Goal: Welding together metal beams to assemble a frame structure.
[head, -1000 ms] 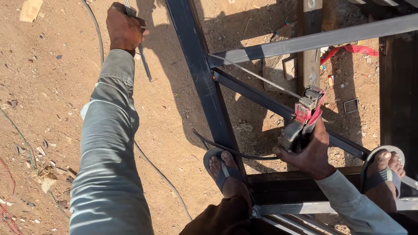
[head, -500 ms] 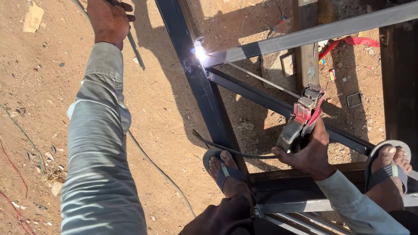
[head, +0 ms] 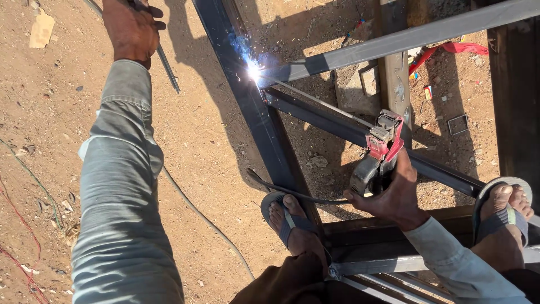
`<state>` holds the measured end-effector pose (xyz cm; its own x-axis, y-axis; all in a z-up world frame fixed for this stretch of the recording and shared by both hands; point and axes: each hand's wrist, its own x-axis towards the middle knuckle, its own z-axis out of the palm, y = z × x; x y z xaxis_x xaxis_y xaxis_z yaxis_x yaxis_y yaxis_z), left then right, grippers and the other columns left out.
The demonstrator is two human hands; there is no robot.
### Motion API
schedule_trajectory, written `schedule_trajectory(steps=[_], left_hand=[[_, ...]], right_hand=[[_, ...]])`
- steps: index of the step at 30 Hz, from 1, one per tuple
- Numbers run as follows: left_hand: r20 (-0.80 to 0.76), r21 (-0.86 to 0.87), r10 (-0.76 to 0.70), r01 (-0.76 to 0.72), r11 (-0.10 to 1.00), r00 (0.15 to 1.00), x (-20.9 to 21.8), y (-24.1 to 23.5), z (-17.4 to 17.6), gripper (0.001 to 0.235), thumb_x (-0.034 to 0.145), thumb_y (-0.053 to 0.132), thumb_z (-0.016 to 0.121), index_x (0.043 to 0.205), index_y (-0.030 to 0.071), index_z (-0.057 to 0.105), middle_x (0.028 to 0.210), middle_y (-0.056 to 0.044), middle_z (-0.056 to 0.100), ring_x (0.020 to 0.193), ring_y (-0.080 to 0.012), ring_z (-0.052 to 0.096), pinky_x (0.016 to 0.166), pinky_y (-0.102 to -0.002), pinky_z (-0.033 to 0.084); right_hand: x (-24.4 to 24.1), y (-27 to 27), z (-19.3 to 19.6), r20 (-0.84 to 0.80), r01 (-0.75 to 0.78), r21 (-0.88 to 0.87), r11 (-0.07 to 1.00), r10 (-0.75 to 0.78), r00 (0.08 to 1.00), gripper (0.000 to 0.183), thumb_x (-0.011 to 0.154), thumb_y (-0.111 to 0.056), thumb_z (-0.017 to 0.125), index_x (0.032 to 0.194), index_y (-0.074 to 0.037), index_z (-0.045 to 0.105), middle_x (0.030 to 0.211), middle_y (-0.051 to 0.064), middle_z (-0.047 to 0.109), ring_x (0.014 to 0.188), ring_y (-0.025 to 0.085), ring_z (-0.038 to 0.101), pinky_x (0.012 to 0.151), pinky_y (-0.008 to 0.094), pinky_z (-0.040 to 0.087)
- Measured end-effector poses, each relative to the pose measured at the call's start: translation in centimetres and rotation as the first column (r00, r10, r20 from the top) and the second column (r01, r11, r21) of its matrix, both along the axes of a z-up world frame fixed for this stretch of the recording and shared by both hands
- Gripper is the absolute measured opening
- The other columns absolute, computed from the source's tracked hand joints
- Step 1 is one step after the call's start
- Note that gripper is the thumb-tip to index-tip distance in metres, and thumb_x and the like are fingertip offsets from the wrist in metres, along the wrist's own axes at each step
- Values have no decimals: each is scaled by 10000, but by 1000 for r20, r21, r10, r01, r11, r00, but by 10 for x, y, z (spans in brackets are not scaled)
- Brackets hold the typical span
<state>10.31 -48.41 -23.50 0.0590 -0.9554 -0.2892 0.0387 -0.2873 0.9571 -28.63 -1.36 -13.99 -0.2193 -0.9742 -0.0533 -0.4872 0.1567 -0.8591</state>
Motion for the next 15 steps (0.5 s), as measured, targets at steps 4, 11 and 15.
schedule_trajectory(steps=[4, 11, 15], left_hand=[[37, -4, -25, 25, 1000, 999, 1, 1, -1, 480, 1053, 420, 451, 1004, -17, 644, 803, -144, 682, 682, -201, 745, 691, -369, 673], [36, 13, -27, 27, 1000, 999, 1, 2, 2, 471, 1045, 414, 459, 1000, -25, 624, 801, -142, 680, 700, -215, 769, 699, -394, 677], [15, 8, -13, 13, 1000, 1000, 2, 1, -3, 466, 1044, 405, 462, 1001, -30, 624, 802, -142, 672, 699, -220, 762, 695, -402, 669]], right_hand=[[0, 1, -3, -37, 9, 6, 1000, -9, 999, 1006, 635, -500, 889, 1359, 54, 464, 1103, 164, 655, 965, 263, 714, 863, 386, 593], [-1, 3, -13, -79, -6, -4, 1000, 6, 997, 1003, 662, -567, 862, 1333, 72, 477, 1082, 173, 650, 939, 274, 724, 843, 385, 601], [-2, 1, -9, -29, 4, 8, 1000, -4, 1000, 1030, 653, -557, 866, 1359, 77, 467, 1061, 151, 652, 936, 261, 720, 837, 375, 601]])
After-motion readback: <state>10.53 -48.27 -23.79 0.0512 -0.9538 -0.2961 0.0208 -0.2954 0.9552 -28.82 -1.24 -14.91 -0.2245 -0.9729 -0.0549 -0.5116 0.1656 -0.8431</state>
